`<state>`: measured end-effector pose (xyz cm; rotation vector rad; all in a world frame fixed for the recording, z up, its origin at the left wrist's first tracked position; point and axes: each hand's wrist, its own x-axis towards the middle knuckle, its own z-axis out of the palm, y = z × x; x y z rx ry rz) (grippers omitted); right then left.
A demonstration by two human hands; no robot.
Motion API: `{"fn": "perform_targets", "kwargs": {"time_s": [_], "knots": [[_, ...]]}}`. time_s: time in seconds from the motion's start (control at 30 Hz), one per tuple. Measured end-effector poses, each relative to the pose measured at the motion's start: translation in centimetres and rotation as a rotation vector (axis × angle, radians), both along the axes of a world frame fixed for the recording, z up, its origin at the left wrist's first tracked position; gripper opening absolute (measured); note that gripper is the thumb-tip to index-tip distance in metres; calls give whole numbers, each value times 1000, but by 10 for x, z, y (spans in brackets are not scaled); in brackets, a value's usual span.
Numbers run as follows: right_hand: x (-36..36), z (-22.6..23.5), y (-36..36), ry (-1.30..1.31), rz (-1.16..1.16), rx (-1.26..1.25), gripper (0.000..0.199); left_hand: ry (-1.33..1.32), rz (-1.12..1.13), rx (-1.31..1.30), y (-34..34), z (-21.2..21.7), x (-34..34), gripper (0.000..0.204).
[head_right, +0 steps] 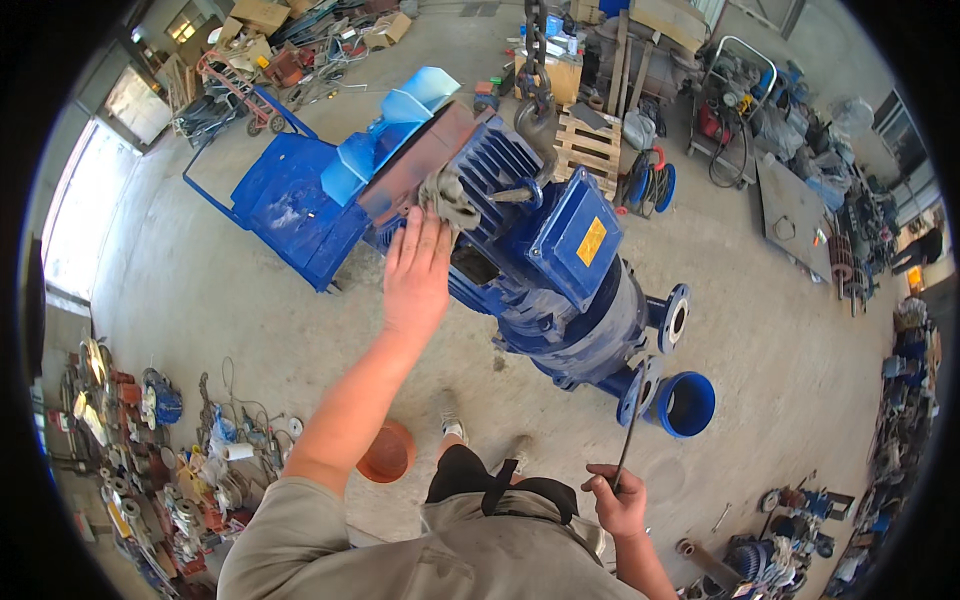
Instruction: The person wipes the exterior of a blue electric motor with a rag and a metal rod, moving around the motor to clean different sides. The motor is suspended by a chain hoist in a workshop.
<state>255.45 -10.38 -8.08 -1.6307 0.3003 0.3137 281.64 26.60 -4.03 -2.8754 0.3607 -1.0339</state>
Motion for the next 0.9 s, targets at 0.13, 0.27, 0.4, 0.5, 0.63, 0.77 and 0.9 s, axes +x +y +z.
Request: {"fn": "perform_targets", "kwargs": {"time_s": [0.13,0.27,0.4,0.5,0.63,0.77,0.9], "knots": [[-11,-7,-13,11,-79,-4,24,236,31,-158,-7,-19,-18,47],[-14,-10,-14,65,-124,17,24,185,-6,-512,-2,-21,4,57],[-12,-7,-6,25,-104,-24,23,169,-36,-676,-14,-24,25,60],[-11,0,5,44,-134,-27,23,353,15,-659,-27,-27,11,60],[-13,8,18,33,-138,-35,23,527,-64,-816,-7,-13,-3,58],[-16,15,25,36,-140,-135,22,30,-183,-821,26,1,23,71],[-19,22,29,47,-185,-99,22,60,-168,-762,15,-28,55,70]]}}
